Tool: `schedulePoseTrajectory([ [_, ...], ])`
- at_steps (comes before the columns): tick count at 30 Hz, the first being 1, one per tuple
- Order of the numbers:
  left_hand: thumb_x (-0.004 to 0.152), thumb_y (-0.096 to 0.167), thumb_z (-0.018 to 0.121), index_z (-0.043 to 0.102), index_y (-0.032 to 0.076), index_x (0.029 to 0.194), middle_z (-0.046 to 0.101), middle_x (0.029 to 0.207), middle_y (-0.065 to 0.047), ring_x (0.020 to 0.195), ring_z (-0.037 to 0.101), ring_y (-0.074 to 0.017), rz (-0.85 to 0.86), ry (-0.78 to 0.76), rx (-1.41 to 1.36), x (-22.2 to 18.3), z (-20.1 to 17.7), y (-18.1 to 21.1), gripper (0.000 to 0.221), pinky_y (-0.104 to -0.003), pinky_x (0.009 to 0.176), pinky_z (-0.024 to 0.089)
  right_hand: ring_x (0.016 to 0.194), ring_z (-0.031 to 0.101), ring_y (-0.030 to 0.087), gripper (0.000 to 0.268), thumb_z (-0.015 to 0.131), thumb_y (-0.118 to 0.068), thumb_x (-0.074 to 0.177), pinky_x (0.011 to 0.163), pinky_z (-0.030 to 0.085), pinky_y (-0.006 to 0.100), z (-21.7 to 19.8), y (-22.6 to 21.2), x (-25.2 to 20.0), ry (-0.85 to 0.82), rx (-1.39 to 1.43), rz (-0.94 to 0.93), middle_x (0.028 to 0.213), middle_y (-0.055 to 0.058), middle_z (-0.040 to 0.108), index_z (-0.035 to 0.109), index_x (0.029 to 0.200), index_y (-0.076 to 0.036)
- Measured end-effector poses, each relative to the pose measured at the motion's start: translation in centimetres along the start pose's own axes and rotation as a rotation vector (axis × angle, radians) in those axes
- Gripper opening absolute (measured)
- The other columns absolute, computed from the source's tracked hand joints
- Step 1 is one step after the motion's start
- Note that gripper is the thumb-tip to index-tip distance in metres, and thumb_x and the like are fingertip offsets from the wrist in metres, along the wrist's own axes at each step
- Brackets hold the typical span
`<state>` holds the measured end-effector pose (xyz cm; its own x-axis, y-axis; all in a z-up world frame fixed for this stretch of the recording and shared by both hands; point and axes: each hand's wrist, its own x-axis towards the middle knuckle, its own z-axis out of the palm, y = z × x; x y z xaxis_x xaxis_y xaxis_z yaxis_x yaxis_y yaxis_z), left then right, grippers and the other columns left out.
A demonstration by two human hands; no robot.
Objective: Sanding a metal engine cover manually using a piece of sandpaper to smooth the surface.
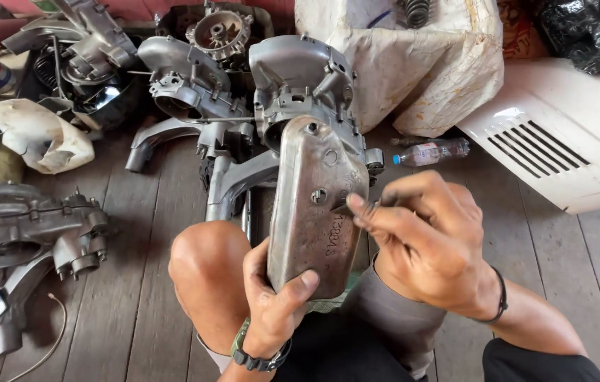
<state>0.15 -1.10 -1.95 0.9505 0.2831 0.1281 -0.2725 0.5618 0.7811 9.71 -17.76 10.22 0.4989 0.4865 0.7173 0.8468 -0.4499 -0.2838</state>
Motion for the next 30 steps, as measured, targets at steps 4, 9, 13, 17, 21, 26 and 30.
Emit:
schedulePoseTrajectory([
  [4, 0.077, 0.005, 0.073, 0.054, -0.014, 0.133, 0.069, 0.115, -0.021, 0.100, 0.064, -0.0236, 0.004, 0.016, -0.026, -1.2, -0.5, -0.3, 0.062, -0.034, 0.093, 0.051, 0.066, 0.048, 0.015, 0.030, 0.083, 0.000, 0.076, 0.063, 0.038, 0.030, 0.0, -0.5, -1.2, -0.071, -0.025, -0.089, 0.089, 0.002, 0.059, 0.081, 0.101, -0.016],
  [9, 0.078, 0.003, 0.071, 0.058, -0.013, 0.130, 0.071, 0.113, -0.016, 0.099, 0.064, -0.0201, 0.005, -0.048, -0.077, -0.5, 0.0, 0.8, 0.057, -0.030, 0.091, 0.050, 0.078, 0.057, 0.021, 0.022, 0.084, 0.000, 0.077, 0.076, 0.045, 0.037, 0.1, -1.5, -1.0, 0.002, -0.043, -0.093, 0.086, 0.003, 0.058, 0.079, 0.093, -0.014],
  [13, 0.079, 0.007, 0.073, 0.061, -0.011, 0.120, 0.069, 0.099, -0.012, 0.085, 0.058, -0.0150, -0.016, -0.051, -0.055, -0.2, -0.5, 0.8, 0.046, -0.025, 0.080, 0.048, 0.068, 0.052, 0.016, 0.030, 0.081, 0.004, 0.075, 0.059, 0.044, 0.029, 0.3, -1.8, -0.8, -0.054, -0.020, -0.046, 0.093, 0.008, 0.062, 0.079, 0.101, -0.010],
  [17, 0.080, 0.001, 0.071, 0.050, -0.011, 0.136, 0.065, 0.120, -0.022, 0.106, 0.063, -0.0263, -0.017, -0.021, -0.115, -1.2, -2.3, -1.1, 0.062, -0.037, 0.098, 0.050, 0.063, 0.055, 0.015, 0.030, 0.082, 0.000, 0.075, 0.054, 0.046, 0.028, 0.8, -2.6, -1.8, -0.087, -0.032, -0.073, 0.092, 0.008, 0.062, 0.079, 0.103, -0.011],
  [21, 0.076, 0.005, 0.073, 0.058, -0.013, 0.127, 0.070, 0.109, -0.018, 0.097, 0.062, -0.0220, -0.047, -0.023, -0.080, -0.9, -1.8, -0.5, 0.056, -0.032, 0.091, 0.050, 0.060, 0.043, 0.010, 0.022, 0.089, -0.003, 0.079, 0.048, 0.035, 0.024, 1.0, -2.1, -1.4, -0.033, -0.087, -0.009, 0.092, 0.004, 0.061, 0.082, 0.097, -0.013],
  [26, 0.079, 0.002, 0.073, 0.054, -0.012, 0.132, 0.068, 0.105, -0.017, 0.088, 0.061, -0.0182, -0.088, -0.009, -0.170, 0.6, -1.9, -1.6, 0.058, -0.027, 0.081, 0.050, 0.054, 0.044, 0.008, 0.034, 0.083, -0.003, 0.070, 0.048, 0.039, 0.024, 1.4, -1.4, -1.5, -0.086, 0.000, 0.007, 0.094, 0.006, 0.063, 0.080, 0.103, -0.013],
  [30, 0.076, 0.004, 0.075, 0.052, -0.014, 0.134, 0.068, 0.117, -0.023, 0.105, 0.065, -0.0275, -0.090, 0.017, -0.097, 1.2, -2.0, -2.4, 0.065, -0.035, 0.094, 0.051, 0.058, 0.045, 0.010, 0.024, 0.080, 0.008, 0.079, 0.051, 0.037, 0.025, 1.4, -0.4, -0.3, -0.017, 0.015, 0.107, 0.091, 0.008, 0.061, 0.078, 0.100, -0.002],
])
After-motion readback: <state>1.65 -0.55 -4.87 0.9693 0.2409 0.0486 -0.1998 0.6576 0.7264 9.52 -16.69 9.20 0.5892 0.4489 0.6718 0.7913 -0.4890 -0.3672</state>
